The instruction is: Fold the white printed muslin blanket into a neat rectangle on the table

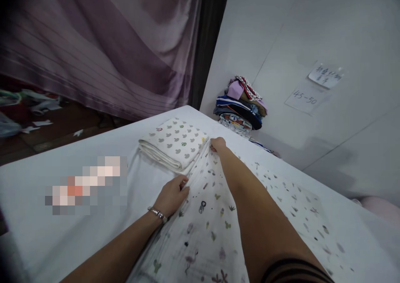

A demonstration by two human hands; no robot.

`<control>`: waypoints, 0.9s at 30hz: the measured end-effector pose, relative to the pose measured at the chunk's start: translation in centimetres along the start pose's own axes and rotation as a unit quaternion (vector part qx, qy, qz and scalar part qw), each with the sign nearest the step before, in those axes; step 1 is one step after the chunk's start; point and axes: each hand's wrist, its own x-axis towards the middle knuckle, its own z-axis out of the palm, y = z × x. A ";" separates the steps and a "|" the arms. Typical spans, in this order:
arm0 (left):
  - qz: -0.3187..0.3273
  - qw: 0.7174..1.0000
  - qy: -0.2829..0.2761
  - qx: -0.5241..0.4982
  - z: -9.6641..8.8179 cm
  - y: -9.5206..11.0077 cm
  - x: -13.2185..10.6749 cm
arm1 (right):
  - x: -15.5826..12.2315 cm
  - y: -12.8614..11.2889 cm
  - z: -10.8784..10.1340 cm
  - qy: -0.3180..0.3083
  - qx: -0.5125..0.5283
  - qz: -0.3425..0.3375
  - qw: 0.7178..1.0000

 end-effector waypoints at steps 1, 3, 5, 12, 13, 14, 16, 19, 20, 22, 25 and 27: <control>-0.001 1.000 0.000 -0.002 0.0 0.0 0.0 | -0.2 0.2 -0.1 0.002 0.006 -0.012 1.000; 0.000 1.000 0.002 -0.002 -0.1 0.0 0.0 | -0.9 0.7 -0.2 0.011 0.017 -0.047 0.999; 0.003 1.000 0.004 -0.004 0.0 0.0 0.0 | -1.7 1.5 -0.2 0.024 0.022 -0.088 0.996; 0.009 1.000 0.013 -0.009 0.3 -0.4 0.1 | -3.6 3.4 0.4 0.072 -0.035 -0.211 0.974; 0.007 1.000 0.014 -0.009 0.3 -0.4 0.1 | -3.6 3.4 0.5 0.077 -0.044 -0.218 0.972; 0.004 1.000 0.013 -0.009 0.2 -0.4 0.1 | -3.6 3.3 0.4 0.080 -0.052 -0.221 0.970; -0.002 1.000 0.011 -0.008 0.1 -0.3 0.0 | -3.5 3.2 0.3 0.082 -0.068 -0.225 0.969; -0.007 1.000 0.004 -0.003 0.0 -0.1 -0.1 | -3.5 3.0 -0.1 0.078 -0.093 -0.228 0.966; -0.008 1.000 0.001 -0.001 -0.1 0.0 -0.1 | -3.5 2.9 -0.3 0.076 -0.103 -0.227 0.965; -0.006 1.000 -0.004 0.004 -0.1 0.1 -0.1 | -3.6 2.8 -0.4 0.069 -0.125 -0.220 0.965; -0.001 1.000 -0.004 0.008 -0.1 0.2 -0.1 | -3.6 2.5 -0.5 0.046 -0.159 -0.190 0.968; -0.002 1.000 -0.003 0.011 -0.1 0.2 -0.2 | -3.3 2.2 -0.3 0.022 -0.178 -0.162 0.970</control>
